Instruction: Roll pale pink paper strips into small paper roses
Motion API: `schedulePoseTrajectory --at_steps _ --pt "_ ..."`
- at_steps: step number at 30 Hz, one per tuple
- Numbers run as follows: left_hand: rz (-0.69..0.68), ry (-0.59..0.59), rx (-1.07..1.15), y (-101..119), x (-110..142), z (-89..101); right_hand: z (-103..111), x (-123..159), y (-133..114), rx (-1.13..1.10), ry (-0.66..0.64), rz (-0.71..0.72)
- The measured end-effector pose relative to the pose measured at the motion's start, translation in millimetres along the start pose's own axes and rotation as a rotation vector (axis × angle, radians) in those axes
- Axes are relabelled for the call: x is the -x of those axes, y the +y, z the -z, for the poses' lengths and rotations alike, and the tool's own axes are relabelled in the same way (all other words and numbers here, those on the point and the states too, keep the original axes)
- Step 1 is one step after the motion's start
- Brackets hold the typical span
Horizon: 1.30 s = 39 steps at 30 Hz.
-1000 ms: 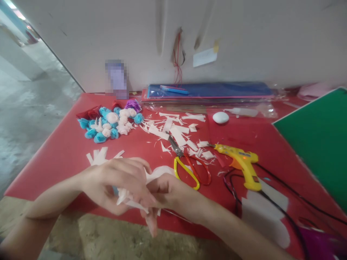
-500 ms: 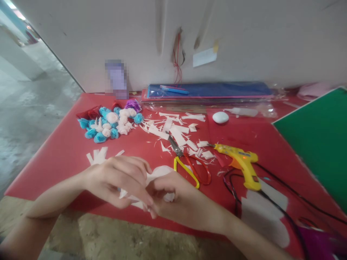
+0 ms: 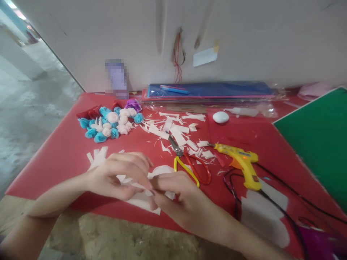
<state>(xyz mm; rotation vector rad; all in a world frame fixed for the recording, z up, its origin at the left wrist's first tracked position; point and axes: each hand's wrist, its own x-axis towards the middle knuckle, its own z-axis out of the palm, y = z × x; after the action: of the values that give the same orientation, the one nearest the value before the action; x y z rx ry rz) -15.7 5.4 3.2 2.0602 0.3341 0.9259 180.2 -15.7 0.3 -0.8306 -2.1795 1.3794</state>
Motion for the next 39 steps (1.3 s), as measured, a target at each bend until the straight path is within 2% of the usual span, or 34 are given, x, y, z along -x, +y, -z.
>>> schedulePoseTrajectory --at_steps 7,13,16,22,27,31,35,39 --pt "0.082 0.065 -0.036 6 -2 -4.4 -4 -3 -12 0.247 0.132 0.095" --pt "0.232 0.197 0.039 12 -3 -10.9 -5 -5 -17 0.411 0.254 0.163" --pt "0.301 0.205 0.134 11 -1 -12.5 -6 -3 -15 0.451 0.256 0.171" --pt "0.341 0.228 0.198 9 -3 -13.2 -4 -4 -11 0.387 0.240 0.144" --pt "0.315 0.168 0.214 11 -3 -10.8 0 -10 -7 0.120 0.191 0.077" --pt "0.231 0.091 0.219 10 0 -6.7 1 -10 4 -0.221 0.052 -0.118" --pt "0.169 0.060 0.163 10 1 -3.6 -1 -11 14 -0.680 -0.103 -0.303" --pt "0.150 0.020 0.133 9 1 -1.3 -6 -16 17 -1.017 -0.134 -0.432"
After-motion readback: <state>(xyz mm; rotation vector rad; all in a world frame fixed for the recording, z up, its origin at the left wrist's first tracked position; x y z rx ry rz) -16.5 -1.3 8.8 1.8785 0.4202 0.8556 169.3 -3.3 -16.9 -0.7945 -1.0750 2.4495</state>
